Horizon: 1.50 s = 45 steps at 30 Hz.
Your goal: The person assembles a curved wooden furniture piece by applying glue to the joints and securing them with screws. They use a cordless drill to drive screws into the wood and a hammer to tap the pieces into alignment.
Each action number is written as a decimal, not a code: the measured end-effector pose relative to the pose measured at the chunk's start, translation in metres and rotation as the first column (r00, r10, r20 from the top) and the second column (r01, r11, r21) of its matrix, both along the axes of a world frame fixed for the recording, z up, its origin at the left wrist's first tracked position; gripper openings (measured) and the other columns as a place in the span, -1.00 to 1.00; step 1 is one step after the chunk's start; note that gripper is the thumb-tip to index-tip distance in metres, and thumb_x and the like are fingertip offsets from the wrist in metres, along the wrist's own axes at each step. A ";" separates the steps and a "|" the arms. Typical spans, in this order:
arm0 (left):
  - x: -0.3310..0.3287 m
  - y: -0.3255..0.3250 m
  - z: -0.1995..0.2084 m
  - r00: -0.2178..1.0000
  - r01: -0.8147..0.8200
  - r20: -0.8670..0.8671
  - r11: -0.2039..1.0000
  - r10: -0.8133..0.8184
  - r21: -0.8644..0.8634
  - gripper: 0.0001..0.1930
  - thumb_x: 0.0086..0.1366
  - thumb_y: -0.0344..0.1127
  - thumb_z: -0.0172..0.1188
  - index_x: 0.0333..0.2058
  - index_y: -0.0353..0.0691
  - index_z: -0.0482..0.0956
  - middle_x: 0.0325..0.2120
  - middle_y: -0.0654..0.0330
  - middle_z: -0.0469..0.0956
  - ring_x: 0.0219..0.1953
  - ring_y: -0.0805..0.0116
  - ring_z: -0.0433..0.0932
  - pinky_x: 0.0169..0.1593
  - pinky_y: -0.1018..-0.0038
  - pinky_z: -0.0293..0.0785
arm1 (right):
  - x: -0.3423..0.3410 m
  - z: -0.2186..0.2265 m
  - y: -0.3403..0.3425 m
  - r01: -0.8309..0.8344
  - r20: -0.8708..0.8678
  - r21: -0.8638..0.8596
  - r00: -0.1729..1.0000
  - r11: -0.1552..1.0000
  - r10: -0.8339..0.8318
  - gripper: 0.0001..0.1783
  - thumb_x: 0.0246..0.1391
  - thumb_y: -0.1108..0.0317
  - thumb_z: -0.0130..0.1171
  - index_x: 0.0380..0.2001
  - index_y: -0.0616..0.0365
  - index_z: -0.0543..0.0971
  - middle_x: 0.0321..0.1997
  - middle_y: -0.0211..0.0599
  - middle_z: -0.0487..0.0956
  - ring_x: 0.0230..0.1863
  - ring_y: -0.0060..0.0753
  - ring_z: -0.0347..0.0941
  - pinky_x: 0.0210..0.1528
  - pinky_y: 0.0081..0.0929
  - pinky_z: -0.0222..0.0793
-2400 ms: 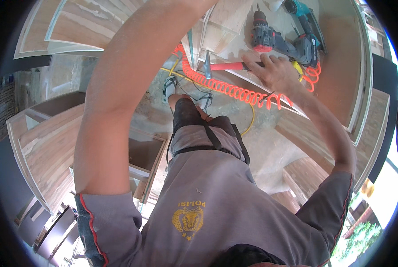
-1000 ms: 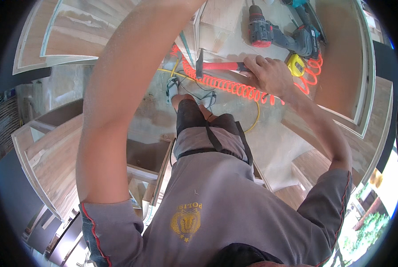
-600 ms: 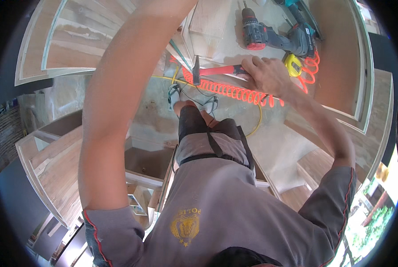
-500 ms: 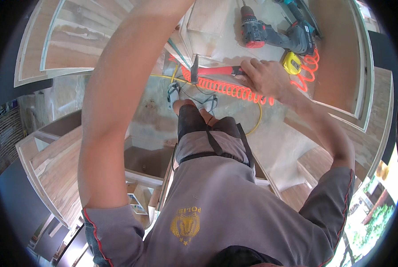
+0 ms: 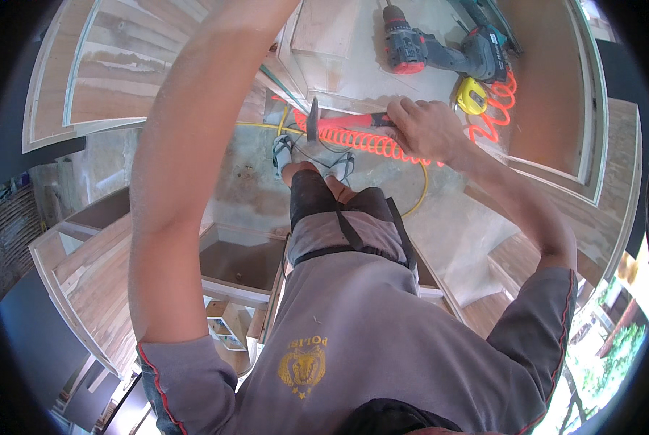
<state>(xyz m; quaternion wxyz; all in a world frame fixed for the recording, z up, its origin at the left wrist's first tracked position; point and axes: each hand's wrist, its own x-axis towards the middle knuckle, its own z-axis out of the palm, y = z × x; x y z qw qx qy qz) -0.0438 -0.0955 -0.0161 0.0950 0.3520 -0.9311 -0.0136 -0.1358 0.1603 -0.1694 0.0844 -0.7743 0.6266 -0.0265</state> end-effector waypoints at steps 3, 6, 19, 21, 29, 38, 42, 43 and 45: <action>0.001 0.000 0.000 1.000 0.002 -0.014 0.999 -0.003 -0.036 -0.30 0.08 0.01 0.29 0.14 -0.34 0.56 0.38 -0.25 0.18 0.40 -0.28 0.19 0.36 0.10 0.32 | 0.002 0.000 0.008 -0.153 -0.049 -0.016 0.987 0.988 0.153 -0.55 0.27 -0.10 0.08 -0.21 0.12 0.43 -0.34 -0.21 0.54 -0.39 -0.09 0.59 -0.43 -0.18 0.49; 0.001 0.001 0.001 1.000 0.011 -0.012 1.000 -0.011 -0.023 -0.31 0.08 0.01 0.29 0.12 -0.36 0.57 0.38 -0.23 0.19 0.39 -0.29 0.21 0.35 0.09 0.32 | 0.001 0.001 0.010 -0.260 -0.070 -0.020 0.964 0.965 0.258 -0.53 0.28 -0.11 0.05 -0.22 0.14 0.45 -0.35 -0.22 0.53 -0.38 -0.12 0.59 -0.39 -0.20 0.50; -0.003 -0.004 0.001 1.000 0.002 0.021 0.999 -0.001 -0.035 -0.30 0.08 0.07 0.31 0.10 -0.33 0.58 0.37 -0.20 0.19 0.39 -0.26 0.19 0.36 0.08 0.29 | -0.017 0.031 -0.010 -0.330 -0.088 -0.046 0.941 0.943 0.326 -0.58 0.15 -0.05 0.17 -0.22 0.09 0.46 -0.40 -0.30 0.51 -0.37 -0.18 0.55 -0.39 -0.23 0.43; -0.003 -0.005 -0.002 1.000 0.004 0.012 0.999 -0.004 -0.047 -0.31 0.08 0.06 0.32 0.09 -0.32 0.59 0.35 -0.20 0.22 0.37 -0.26 0.22 0.35 0.08 0.31 | -0.024 0.036 -0.013 -0.380 -0.085 -0.084 0.924 0.921 0.374 -0.57 0.16 -0.07 0.17 -0.21 0.08 0.45 -0.40 -0.29 0.51 -0.38 -0.19 0.55 -0.39 -0.23 0.44; 0.001 0.006 0.005 0.999 0.035 -0.006 0.997 -0.036 -0.075 -0.33 0.08 0.05 0.30 0.08 -0.32 0.60 0.27 -0.17 0.31 0.29 -0.24 0.31 0.31 0.06 0.35 | -0.021 0.036 -0.017 -0.107 -0.050 -0.148 0.994 0.983 0.100 -0.56 0.20 -0.09 0.15 -0.22 0.09 0.45 -0.41 -0.27 0.53 -0.40 -0.18 0.59 -0.43 -0.19 0.47; -0.005 -0.005 0.000 1.000 0.014 0.010 0.998 -0.013 -0.067 -0.32 0.08 0.04 0.28 0.10 -0.33 0.57 0.31 -0.21 0.28 0.34 -0.26 0.26 0.34 0.05 0.30 | -0.023 0.035 -0.011 -0.051 -0.013 -0.108 0.999 0.993 0.050 -0.58 0.23 -0.07 0.13 -0.24 0.11 0.44 -0.43 -0.26 0.52 -0.47 -0.10 0.57 -0.50 -0.19 0.42; -0.008 -0.005 0.000 0.999 0.043 0.008 0.999 -0.043 -0.003 -0.32 0.08 0.05 0.29 0.09 -0.33 0.58 0.30 -0.22 0.30 0.34 -0.24 0.27 0.35 0.04 0.28 | -0.031 0.040 0.011 -0.040 0.077 -0.183 0.996 0.982 0.055 -0.57 0.16 -0.08 0.21 -0.31 0.10 0.45 -0.48 -0.29 0.45 -0.50 -0.12 0.51 -0.49 -0.20 0.37; -0.003 -0.003 0.003 1.000 0.020 0.008 1.000 -0.020 -0.015 -0.32 0.07 0.05 0.30 0.08 -0.33 0.59 0.29 -0.22 0.31 0.34 -0.23 0.27 0.35 0.05 0.28 | -0.028 0.040 0.018 -0.035 0.085 -0.230 0.995 0.973 0.056 -0.55 0.17 -0.10 0.20 -0.30 0.10 0.45 -0.49 -0.30 0.46 -0.52 -0.13 0.51 -0.50 -0.20 0.37; -0.007 0.004 0.009 0.998 0.023 0.062 1.000 -0.023 -0.001 -0.30 0.06 0.04 0.31 0.10 -0.34 0.57 0.29 -0.23 0.29 0.34 -0.23 0.25 0.35 0.06 0.27 | -0.024 0.040 0.040 0.095 0.128 -0.271 0.990 0.958 -0.061 -0.55 0.17 -0.09 0.22 -0.28 0.11 0.47 -0.51 -0.31 0.47 -0.54 -0.14 0.52 -0.52 -0.22 0.37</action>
